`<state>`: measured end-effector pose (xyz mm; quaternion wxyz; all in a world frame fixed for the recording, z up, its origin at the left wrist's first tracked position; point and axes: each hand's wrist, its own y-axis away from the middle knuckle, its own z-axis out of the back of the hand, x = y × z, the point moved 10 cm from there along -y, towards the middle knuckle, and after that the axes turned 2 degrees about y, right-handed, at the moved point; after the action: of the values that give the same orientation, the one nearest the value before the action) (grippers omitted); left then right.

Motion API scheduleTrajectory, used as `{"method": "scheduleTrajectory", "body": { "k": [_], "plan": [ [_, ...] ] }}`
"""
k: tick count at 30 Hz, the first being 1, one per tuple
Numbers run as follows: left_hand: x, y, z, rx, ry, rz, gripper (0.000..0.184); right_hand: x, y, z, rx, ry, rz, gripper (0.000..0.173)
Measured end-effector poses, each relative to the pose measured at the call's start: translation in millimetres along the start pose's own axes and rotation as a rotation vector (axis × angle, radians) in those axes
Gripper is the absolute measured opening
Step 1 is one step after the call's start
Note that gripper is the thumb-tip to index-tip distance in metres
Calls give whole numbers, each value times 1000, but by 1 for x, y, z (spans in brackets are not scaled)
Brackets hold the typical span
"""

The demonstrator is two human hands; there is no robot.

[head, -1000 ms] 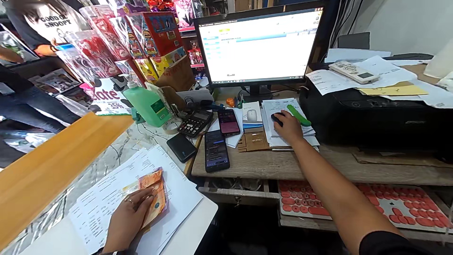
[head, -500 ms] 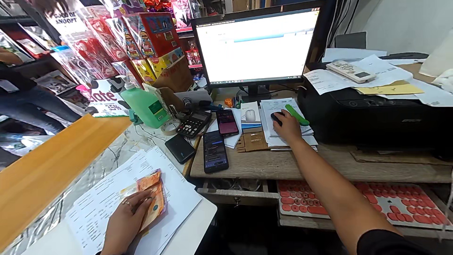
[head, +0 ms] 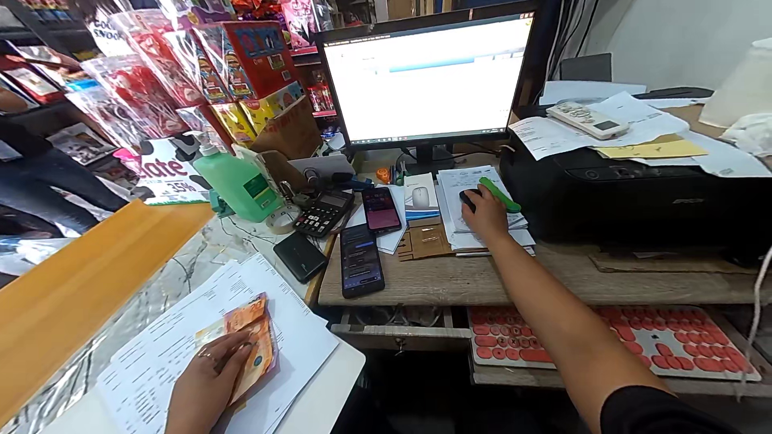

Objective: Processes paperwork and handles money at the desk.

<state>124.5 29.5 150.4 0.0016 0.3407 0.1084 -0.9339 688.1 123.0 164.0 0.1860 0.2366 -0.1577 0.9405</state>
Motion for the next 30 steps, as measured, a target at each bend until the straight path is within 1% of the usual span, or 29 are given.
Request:
{"method": "scheduleTrajectory", "body": {
  "k": [5,8,10,11,13,15,18,22,30],
  "plan": [
    [1,0,-2,22,-2,-14,24,0,-2,-3,24,21,9,40],
    [3,-1,-2,27,7,-17,24,0,-1,-1,-2,-1,15,44],
    [3,-1,-2,32,15,-18,25,4,1,1,-28,-44,79,50],
    [3,-1,-2,29,13,-26,25,9,3,1,-33,-65,130,51],
    [5,-2,-3,41,10,-33,26,16,4,-3,14,-74,196,45],
    [6,-2,-3,58,10,-31,27,16,4,-6,43,-51,176,41],
    [3,-2,-4,98,4,-31,29,6,2,-5,17,-24,86,41],
    [3,-2,-3,103,-2,-17,30,3,4,-3,4,-12,56,42],
    [8,-3,-4,103,4,-12,30,3,1,-5,-29,-15,117,39]
  ]
}}
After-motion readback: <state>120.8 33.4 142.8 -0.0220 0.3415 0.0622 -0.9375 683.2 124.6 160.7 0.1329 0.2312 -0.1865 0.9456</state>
